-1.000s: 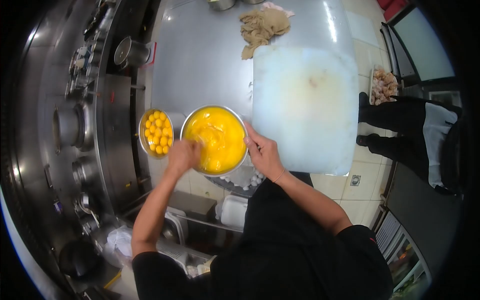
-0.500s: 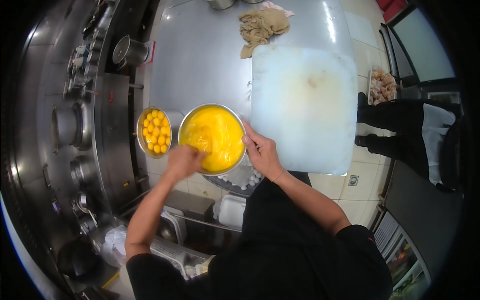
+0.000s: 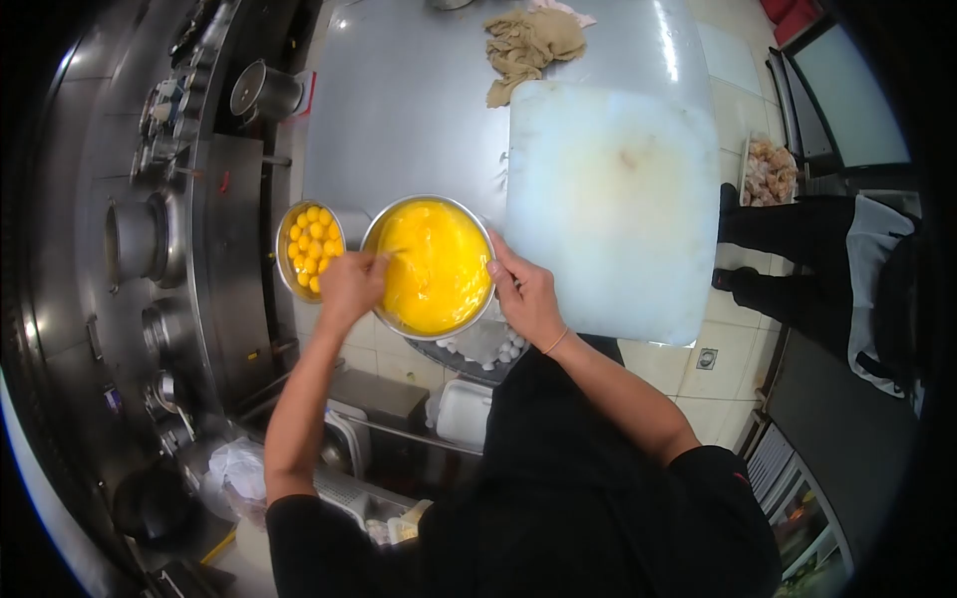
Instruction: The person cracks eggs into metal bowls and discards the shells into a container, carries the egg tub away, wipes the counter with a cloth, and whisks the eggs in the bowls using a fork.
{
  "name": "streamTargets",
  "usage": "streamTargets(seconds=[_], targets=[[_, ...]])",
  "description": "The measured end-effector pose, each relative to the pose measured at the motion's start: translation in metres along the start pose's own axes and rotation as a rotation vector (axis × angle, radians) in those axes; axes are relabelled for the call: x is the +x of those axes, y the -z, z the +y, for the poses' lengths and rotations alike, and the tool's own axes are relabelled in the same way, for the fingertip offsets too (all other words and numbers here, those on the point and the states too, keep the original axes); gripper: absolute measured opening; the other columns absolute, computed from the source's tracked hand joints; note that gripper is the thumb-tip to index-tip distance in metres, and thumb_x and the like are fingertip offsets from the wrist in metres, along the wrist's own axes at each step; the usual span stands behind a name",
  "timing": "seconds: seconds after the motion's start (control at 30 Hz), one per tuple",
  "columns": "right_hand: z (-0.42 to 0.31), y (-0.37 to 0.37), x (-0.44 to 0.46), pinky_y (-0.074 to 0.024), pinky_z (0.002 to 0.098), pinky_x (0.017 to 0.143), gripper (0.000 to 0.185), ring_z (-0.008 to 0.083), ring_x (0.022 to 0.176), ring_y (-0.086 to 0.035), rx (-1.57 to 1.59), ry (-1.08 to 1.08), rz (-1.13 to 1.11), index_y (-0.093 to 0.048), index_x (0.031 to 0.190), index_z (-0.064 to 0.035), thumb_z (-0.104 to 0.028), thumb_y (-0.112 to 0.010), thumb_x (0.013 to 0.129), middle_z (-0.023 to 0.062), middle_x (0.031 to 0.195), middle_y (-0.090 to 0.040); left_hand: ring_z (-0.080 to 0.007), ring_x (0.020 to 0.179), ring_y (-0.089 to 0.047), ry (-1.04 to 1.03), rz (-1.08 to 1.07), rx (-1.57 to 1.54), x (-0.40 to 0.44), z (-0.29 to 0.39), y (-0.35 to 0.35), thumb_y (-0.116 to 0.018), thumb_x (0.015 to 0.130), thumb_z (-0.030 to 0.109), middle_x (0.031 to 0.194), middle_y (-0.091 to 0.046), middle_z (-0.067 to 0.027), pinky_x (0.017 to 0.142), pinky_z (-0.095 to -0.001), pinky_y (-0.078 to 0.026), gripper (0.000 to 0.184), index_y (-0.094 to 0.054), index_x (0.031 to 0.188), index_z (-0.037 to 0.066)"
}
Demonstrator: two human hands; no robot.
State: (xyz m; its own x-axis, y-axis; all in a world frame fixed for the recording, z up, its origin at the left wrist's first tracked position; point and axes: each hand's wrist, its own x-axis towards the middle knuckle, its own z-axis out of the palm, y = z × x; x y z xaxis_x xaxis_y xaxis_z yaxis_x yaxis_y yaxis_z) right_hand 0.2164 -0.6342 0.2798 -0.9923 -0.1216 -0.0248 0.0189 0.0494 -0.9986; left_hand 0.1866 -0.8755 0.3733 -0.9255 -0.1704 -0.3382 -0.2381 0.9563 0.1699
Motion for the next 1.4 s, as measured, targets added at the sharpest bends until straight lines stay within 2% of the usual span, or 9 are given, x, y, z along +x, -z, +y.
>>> streamTargets(seconds=[0.1,0.37,0.53,0.63,0.73,1.03,1.13,1.33,1.4], targets=[[0.002,-0.001,0.005,-0.0488,0.0342,0.065,0.039,0.0277,0.061,-0.058,0.018,0.031,0.027,-0.056,0.134,-0.0038,-0.016,-0.056,0.097,0.0261,0.081,-0.060,-0.0345,0.066,-0.067,-0.231,-0.229,0.183,-0.021,0.003,-0.017,-0.063,0.089,0.040,0.070,-0.067,-0.0196,0.065,-0.0442,-0.053,0.041,-0.073,0.072,0.004],[0.003,0.001,0.002,-0.0491,0.0342,0.065,0.038,0.0280,0.062,-0.058,0.006,0.023,0.009,-0.056,0.134,-0.0040,-0.017,-0.055,0.098,0.0251,0.082,-0.062,-0.0353,0.066,-0.067,0.118,-0.289,-0.105,-0.009,-0.001,0.000,-0.061,0.090,0.037,0.069,-0.068,-0.0181,0.067,-0.0424,-0.054,0.037,-0.075,0.080,0.004],[0.002,-0.001,0.003,-0.0488,0.0339,0.064,0.038,0.0279,0.060,-0.057,0.013,0.040,0.032,-0.056,0.134,-0.0041,-0.016,-0.055,0.097,0.0227,0.076,-0.060,-0.0356,0.065,-0.067,-0.237,-0.209,0.175,-0.030,0.003,-0.017,-0.062,0.090,0.038,0.068,-0.066,-0.0212,0.066,-0.0436,-0.054,0.041,-0.074,0.075,0.002],[-0.003,0.001,0.003,-0.0489,0.0336,0.064,0.039,0.0277,0.060,-0.057,0.017,-0.004,0.003,-0.056,0.134,-0.0044,-0.017,-0.055,0.097,0.0222,0.076,-0.059,-0.0381,0.067,-0.067,0.076,-0.049,-0.192,-0.003,-0.001,0.009,-0.060,0.091,0.038,0.073,-0.068,-0.0230,0.068,-0.0442,-0.054,0.040,-0.074,0.081,0.001],[-0.005,0.006,0.004,-0.0496,0.0282,0.084,0.040,0.0101,0.091,-0.062,0.000,-0.082,-0.073,-0.053,0.137,-0.0025,-0.016,-0.055,0.099,0.0222,0.112,-0.069,-0.0368,0.065,-0.067,-0.138,-0.112,0.123,-0.024,-0.007,-0.017,-0.061,0.090,0.043,0.067,-0.066,-0.0203,0.063,-0.0426,-0.054,0.045,-0.074,0.073,0.003],[-0.002,0.006,0.002,-0.0483,0.0252,0.069,0.041,0.0074,0.072,-0.054,-0.053,-0.041,-0.073,-0.052,0.137,-0.0024,-0.015,-0.056,0.099,0.0137,0.086,-0.067,-0.0381,0.065,-0.066,0.044,-0.115,-0.089,-0.007,-0.016,-0.004,-0.062,0.089,0.038,0.070,-0.066,-0.0212,0.063,-0.0446,-0.053,0.040,-0.073,0.075,0.003],[-0.003,0.002,0.003,-0.0487,0.0356,0.065,0.039,0.0300,0.062,-0.059,0.034,-0.054,-0.018,-0.055,0.135,-0.0054,-0.017,-0.055,0.097,0.0245,0.078,-0.059,-0.0374,0.067,-0.067,-0.120,-0.146,0.107,-0.019,0.004,-0.011,-0.062,0.088,0.041,0.071,-0.067,-0.0195,0.064,-0.0450,-0.053,0.041,-0.074,0.076,0.003],[-0.005,0.003,0.002,-0.0489,0.0362,0.065,0.040,0.0324,0.062,-0.059,0.044,-0.075,-0.021,-0.055,0.135,-0.0059,-0.017,-0.056,0.097,0.0254,0.078,-0.060,-0.0362,0.069,-0.068,-0.120,-0.060,0.140,-0.019,-0.006,-0.028,-0.063,0.088,0.042,0.072,-0.068,-0.0204,0.066,-0.0431,-0.054,0.041,-0.075,0.082,0.004],[-0.008,0.008,0.003,-0.0489,0.0297,0.072,0.040,0.0159,0.073,-0.056,-0.006,-0.116,-0.070,-0.053,0.137,-0.0039,-0.016,-0.055,0.098,0.0187,0.088,-0.067,-0.0374,0.069,-0.068,0.013,-0.182,0.001,-0.014,-0.012,-0.021,-0.062,0.088,0.039,0.073,-0.068,-0.0203,0.066,-0.0438,-0.054,0.039,-0.074,0.080,0.003]])
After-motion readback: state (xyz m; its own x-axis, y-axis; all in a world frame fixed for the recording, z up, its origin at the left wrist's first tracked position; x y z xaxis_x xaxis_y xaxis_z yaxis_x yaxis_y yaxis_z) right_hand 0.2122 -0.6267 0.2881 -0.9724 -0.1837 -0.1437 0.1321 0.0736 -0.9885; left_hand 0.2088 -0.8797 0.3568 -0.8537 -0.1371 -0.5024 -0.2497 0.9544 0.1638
